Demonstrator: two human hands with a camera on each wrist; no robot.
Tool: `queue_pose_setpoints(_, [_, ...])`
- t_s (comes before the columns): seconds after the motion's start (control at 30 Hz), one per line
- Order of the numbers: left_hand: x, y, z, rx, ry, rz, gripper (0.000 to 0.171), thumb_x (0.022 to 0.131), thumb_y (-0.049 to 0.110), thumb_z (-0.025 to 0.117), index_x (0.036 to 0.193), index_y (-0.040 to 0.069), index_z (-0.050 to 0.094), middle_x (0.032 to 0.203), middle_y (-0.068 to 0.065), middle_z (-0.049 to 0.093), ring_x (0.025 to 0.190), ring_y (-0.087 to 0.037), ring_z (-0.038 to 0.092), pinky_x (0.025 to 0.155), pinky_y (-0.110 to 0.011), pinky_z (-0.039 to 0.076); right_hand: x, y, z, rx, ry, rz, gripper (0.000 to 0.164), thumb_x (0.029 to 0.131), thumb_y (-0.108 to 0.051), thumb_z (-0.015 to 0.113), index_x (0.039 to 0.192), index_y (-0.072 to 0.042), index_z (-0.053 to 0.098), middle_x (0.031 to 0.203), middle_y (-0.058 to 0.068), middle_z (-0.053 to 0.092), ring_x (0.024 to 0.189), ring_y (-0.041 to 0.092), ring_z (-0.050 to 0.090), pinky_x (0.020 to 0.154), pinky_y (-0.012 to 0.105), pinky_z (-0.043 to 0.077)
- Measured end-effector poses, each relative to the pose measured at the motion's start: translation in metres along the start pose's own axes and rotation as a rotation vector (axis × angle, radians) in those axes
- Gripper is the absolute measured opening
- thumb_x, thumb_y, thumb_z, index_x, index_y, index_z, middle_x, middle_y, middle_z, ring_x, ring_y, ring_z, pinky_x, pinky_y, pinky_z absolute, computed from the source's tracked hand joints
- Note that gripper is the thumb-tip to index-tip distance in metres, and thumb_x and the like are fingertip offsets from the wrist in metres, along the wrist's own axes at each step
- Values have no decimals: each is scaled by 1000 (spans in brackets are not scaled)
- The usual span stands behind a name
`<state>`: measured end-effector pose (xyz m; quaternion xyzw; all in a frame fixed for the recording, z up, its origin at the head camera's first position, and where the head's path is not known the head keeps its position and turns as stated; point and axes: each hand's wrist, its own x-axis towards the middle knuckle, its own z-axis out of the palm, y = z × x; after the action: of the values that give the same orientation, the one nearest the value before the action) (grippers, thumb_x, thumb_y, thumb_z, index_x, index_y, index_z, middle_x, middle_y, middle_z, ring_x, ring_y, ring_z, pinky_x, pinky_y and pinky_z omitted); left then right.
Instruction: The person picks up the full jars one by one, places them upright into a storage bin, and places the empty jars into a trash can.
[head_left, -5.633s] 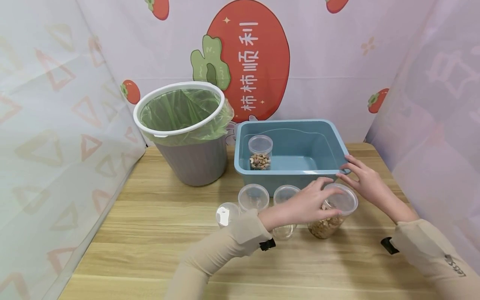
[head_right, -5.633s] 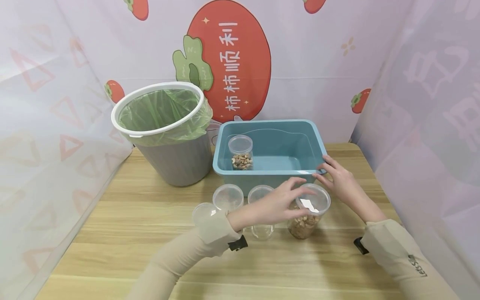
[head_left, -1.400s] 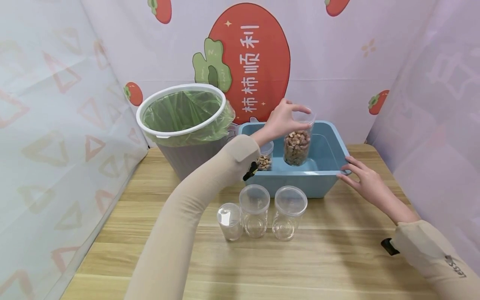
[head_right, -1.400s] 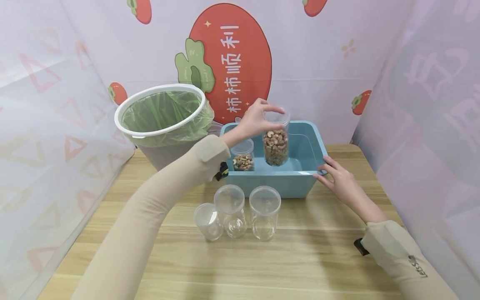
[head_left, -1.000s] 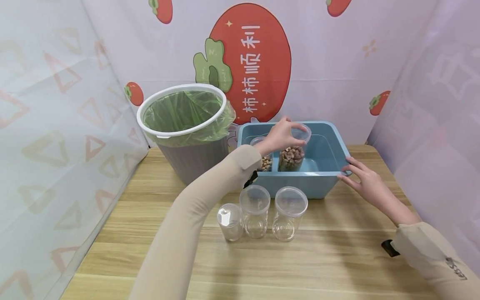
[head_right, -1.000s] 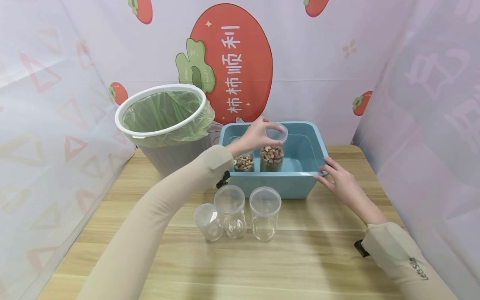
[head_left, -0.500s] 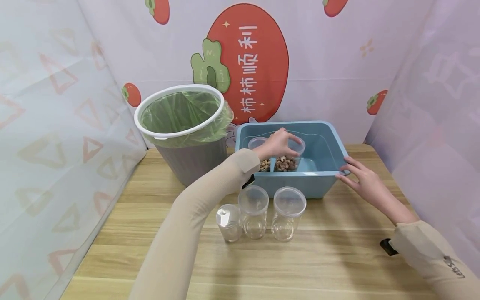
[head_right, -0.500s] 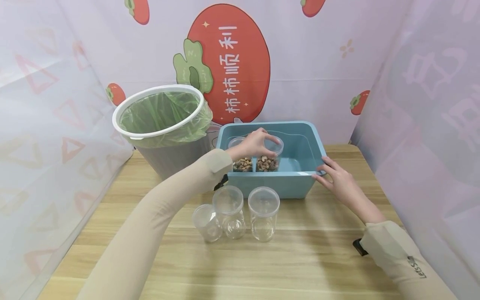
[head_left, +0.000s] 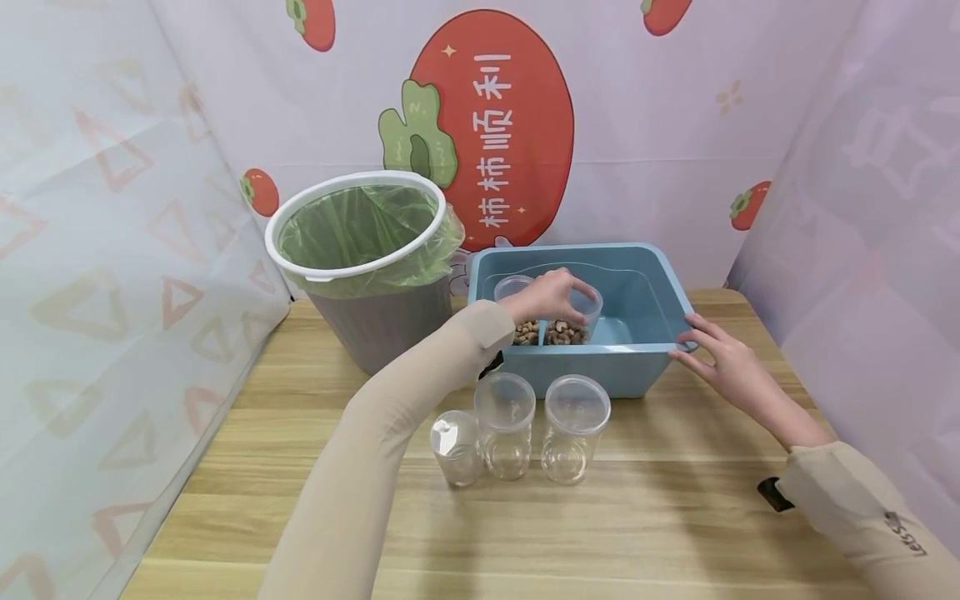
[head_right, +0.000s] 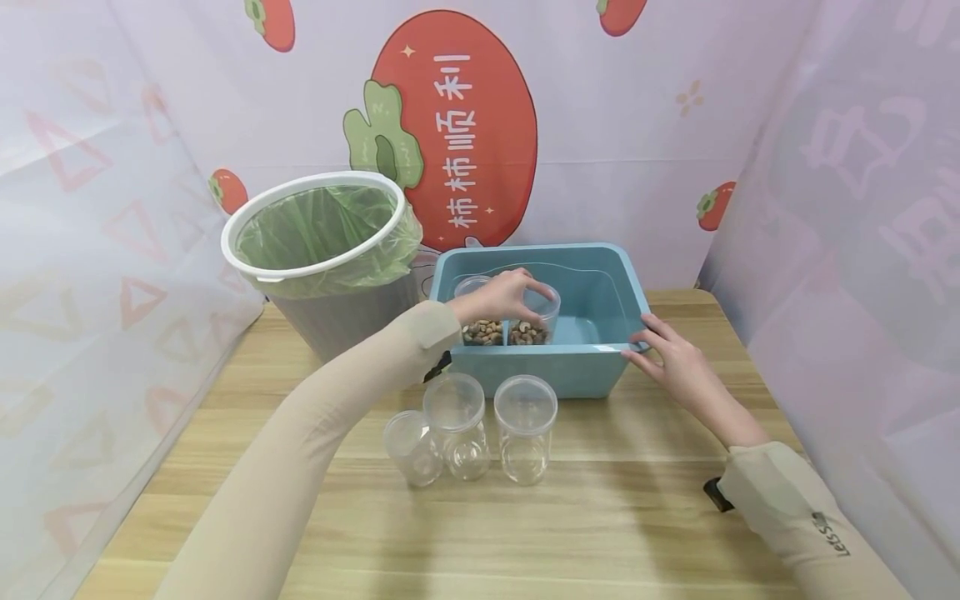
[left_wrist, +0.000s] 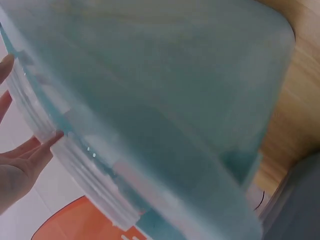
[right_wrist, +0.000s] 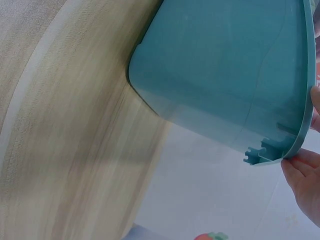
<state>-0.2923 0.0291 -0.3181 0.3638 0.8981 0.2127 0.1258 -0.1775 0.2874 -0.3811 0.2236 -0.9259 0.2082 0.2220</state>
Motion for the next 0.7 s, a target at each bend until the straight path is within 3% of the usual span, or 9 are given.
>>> queue_pose_setpoints(0.27, [-3,-2,-6,33,-57,-30,45,76,24,69,119,17,57,126,-1,51,111,-15,46,86,-24,43,3,-3,-3,-8,-14,0,20,76,-15,67,90,-3,59,119,28,47,92,48,53,65,54,46])
queue_pose_setpoints(0.53, [-10,-3,-7,106,-49,-23,41,82,28,62,120,16,56,122,-2,53,107,-12,47,87,-23,43,13,-9,-19,-19,-207,63,18,81,-20,63,90,-5,61,121,33,43,91,51,52,68,53,45])
queue_pose_setpoints(0.7, [-25,1,-15,155,-26,-6,38,83,28,61,119,15,57,116,-4,53,101,-13,46,83,-22,43,24,-13,-27,-50,-329,64,27,82,-21,62,99,0,60,117,33,46,95,50,50,77,55,42])
